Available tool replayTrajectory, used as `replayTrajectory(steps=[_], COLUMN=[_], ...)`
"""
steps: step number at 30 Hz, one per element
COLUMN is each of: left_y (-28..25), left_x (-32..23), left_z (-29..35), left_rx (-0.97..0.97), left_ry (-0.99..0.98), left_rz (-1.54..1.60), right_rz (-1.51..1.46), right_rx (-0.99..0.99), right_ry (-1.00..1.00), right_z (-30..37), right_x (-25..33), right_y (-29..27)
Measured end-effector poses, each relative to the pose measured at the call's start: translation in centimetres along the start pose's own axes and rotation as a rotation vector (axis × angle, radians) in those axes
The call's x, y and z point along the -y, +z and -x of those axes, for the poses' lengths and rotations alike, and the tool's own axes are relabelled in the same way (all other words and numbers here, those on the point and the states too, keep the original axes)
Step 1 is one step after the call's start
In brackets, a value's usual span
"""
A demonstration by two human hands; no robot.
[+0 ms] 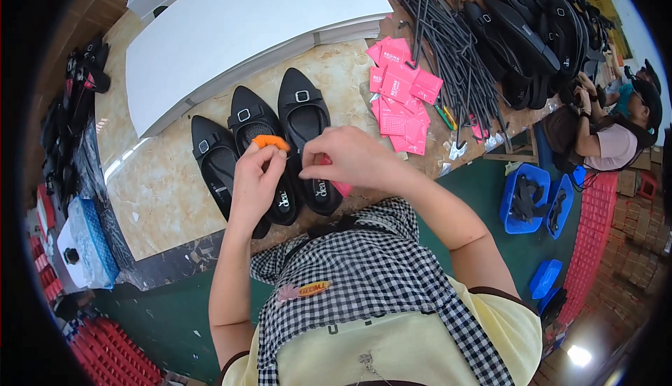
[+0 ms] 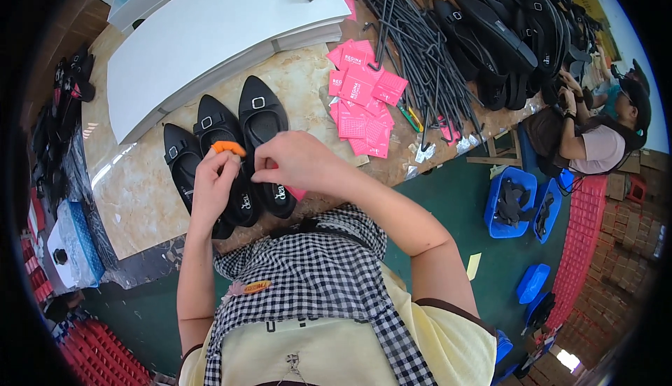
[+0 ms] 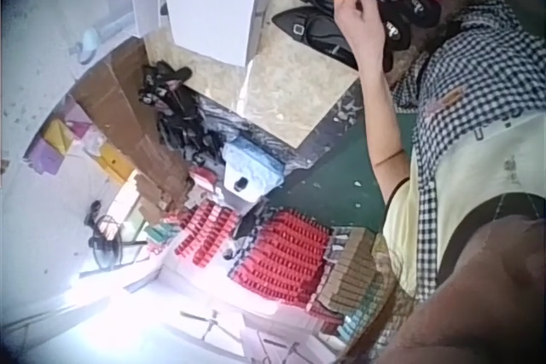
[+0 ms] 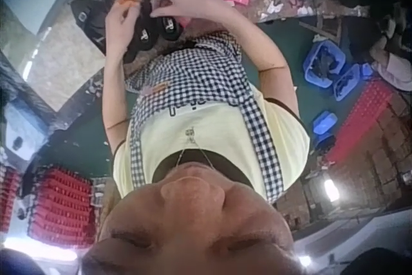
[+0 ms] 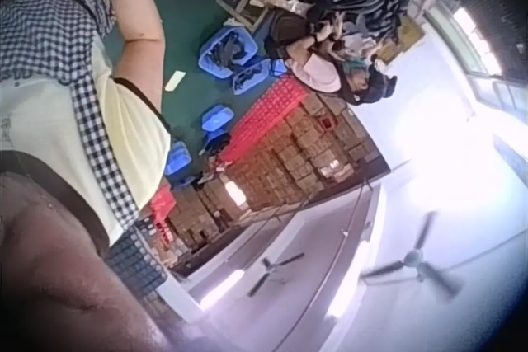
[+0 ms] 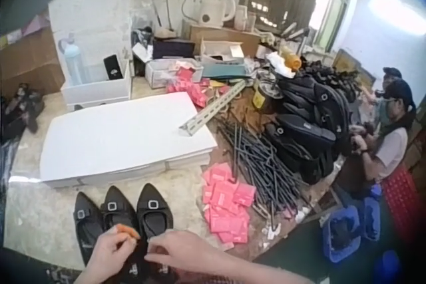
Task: Inspecting black flat shoes, applying pink labels, and wrapping them in tissue paper.
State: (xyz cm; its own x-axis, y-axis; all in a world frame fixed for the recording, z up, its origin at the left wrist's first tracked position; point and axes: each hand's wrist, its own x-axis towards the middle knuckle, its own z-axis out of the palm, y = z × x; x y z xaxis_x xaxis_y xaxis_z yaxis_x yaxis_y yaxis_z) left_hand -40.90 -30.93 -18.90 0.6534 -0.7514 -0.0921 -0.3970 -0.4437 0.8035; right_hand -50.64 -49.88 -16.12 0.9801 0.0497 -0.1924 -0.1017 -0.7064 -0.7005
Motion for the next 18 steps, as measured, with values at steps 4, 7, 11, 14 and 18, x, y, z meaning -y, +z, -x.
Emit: replayTrajectory(steps=[4,7,11,14,18], left_y=[1.3,1.7,2.3,2.0,2.1], left_x=[1.3,1.6,0.9,0.1,1.2], left_z=[-0.3,-0.1,0.2,0.0,0.3], left_rx=[0.077,0.048,-0.02,-0.042,-0.036], left_ry=[-0.346,-0.3,-0.245,-0.274,-0.241], left_rz=[1.015,0.809,0.713,0.734,0.582], right_rz=[-0.764,-0.836,-0.843,-0.832,-0.681], right_rx=[0.187,0.099,-0.058,-0.138,-0.216], right_ry=[-0.053,0.06,0.145,0.175,0.152], right_z=[0.3,1.0,0.6,0.3,-0.2], right_x=[-3.8,-3.8,-3.2,-2.8,-2.2], right_y=[0.8,1.5,2.8,3.4,3.0])
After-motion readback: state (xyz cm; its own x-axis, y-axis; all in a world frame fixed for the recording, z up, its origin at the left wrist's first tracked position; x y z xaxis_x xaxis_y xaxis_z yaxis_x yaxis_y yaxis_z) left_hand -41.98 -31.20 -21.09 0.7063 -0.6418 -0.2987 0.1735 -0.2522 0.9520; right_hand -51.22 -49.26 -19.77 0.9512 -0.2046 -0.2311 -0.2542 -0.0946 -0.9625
